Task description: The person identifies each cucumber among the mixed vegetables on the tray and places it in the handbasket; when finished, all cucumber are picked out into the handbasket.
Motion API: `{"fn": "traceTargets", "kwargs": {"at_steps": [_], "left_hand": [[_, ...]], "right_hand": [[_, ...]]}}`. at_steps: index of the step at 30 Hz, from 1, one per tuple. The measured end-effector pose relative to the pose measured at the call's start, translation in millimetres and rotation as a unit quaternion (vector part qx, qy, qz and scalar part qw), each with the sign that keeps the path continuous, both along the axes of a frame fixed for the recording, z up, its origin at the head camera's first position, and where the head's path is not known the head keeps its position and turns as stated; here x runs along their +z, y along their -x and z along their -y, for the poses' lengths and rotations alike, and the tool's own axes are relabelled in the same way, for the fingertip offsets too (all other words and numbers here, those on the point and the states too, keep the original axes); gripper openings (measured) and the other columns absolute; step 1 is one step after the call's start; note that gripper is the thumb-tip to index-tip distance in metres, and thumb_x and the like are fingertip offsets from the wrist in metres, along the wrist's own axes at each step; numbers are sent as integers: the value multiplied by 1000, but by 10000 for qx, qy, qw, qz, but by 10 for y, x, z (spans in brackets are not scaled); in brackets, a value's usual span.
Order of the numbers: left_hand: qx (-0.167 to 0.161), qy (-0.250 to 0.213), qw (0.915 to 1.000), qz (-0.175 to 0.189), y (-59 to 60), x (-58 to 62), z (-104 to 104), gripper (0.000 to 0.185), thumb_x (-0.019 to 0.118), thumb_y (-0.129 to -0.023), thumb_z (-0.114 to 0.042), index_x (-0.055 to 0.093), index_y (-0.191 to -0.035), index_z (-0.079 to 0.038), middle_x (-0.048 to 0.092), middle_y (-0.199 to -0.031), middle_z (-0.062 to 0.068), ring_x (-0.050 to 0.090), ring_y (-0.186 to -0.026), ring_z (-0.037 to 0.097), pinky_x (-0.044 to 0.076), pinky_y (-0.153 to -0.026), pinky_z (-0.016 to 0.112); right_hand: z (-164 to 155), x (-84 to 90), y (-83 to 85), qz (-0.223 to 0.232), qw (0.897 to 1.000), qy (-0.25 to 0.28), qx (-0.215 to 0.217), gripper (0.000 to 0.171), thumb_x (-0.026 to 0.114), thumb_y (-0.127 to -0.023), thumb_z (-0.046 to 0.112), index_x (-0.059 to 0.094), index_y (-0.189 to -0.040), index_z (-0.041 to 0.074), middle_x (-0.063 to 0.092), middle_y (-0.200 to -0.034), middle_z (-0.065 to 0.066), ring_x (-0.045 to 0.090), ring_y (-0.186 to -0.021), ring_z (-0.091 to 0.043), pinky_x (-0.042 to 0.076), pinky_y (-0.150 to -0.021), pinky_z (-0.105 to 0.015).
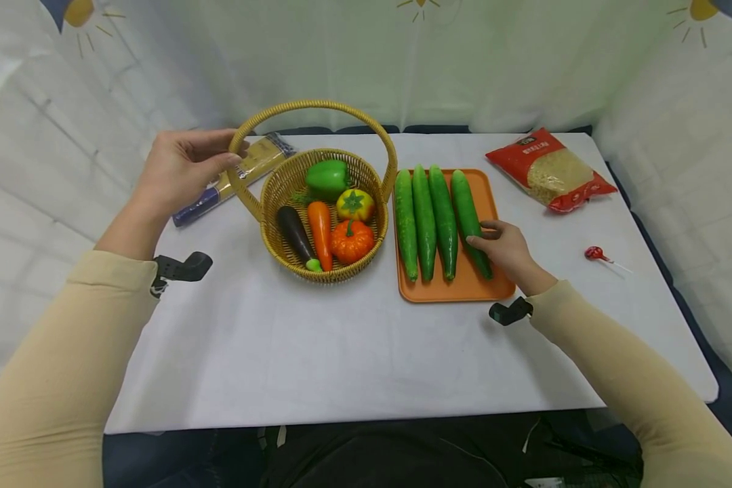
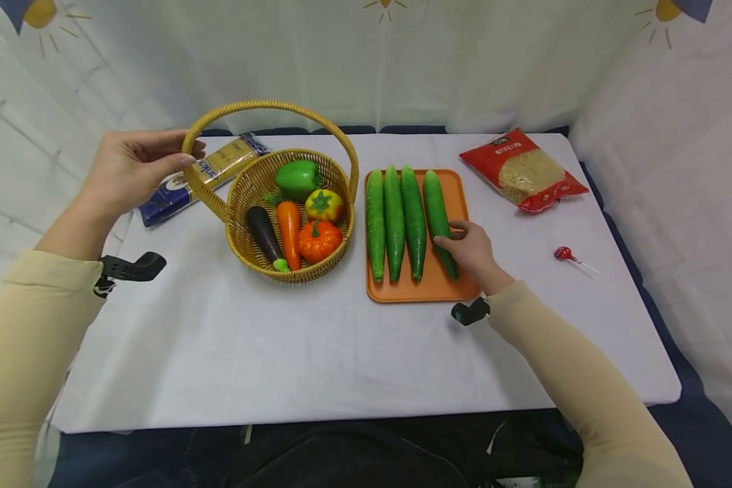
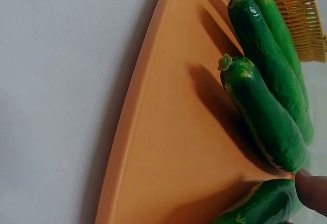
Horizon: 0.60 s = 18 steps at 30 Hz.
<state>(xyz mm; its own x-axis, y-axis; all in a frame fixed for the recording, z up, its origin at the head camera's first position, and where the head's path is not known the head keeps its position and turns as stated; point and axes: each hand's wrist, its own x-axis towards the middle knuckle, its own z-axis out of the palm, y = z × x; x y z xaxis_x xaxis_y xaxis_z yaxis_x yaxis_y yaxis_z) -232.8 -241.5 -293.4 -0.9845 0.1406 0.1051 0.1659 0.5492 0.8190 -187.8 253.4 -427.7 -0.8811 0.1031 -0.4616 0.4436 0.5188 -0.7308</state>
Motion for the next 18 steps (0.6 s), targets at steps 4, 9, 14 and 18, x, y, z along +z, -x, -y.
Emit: {"fn": "traceTargets", "kwargs": {"at_steps": [4, 9, 14, 18], "left_hand": [[-8, 9, 10000, -60, -3, -3, 4, 36, 73, -96, -16, 70, -132, -11, 73, -96, -28, 68, -88, -10, 51, -71, 6], [-10, 11, 10000, -63, -6, -6, 3, 36, 73, -96, -16, 71, -131, -12, 72, -94, -27, 68, -88, -8, 51, -71, 6], [29, 73, 10000, 5, -7, -3, -6, 36, 72, -97, -18, 70, -132, -13, 73, -98, -27, 68, -90, -9, 52, -74, 6], [30, 61, 10000, -19, -10, 5, -7, 35, 72, -97, -17, 71, -132, -12, 73, -98, -28, 68, -89, -10, 52, -74, 5]], "right_hand": [[10, -1, 3, -57, 9998, -168, 54, 73, 65, -101, 26, 29, -160, 3, 45, -154, -26, 50, -137, -39, 46, -114, -50], [37, -15, 7, -55, 9998, -167, 114, 73, 65, -101, 26, 29, -160, 2, 45, -153, -27, 50, -135, -39, 47, -113, -50], [51, -15, 7, -16, 9999, -114, 107, 74, 65, -101, 27, 28, -160, 2, 44, -153, -27, 50, -136, -39, 47, -113, -49], [34, -3, 4, -12, 9998, -137, 106, 76, 65, -101, 30, 26, -161, 2, 43, -154, -28, 48, -137, -40, 45, -115, -50]]}}
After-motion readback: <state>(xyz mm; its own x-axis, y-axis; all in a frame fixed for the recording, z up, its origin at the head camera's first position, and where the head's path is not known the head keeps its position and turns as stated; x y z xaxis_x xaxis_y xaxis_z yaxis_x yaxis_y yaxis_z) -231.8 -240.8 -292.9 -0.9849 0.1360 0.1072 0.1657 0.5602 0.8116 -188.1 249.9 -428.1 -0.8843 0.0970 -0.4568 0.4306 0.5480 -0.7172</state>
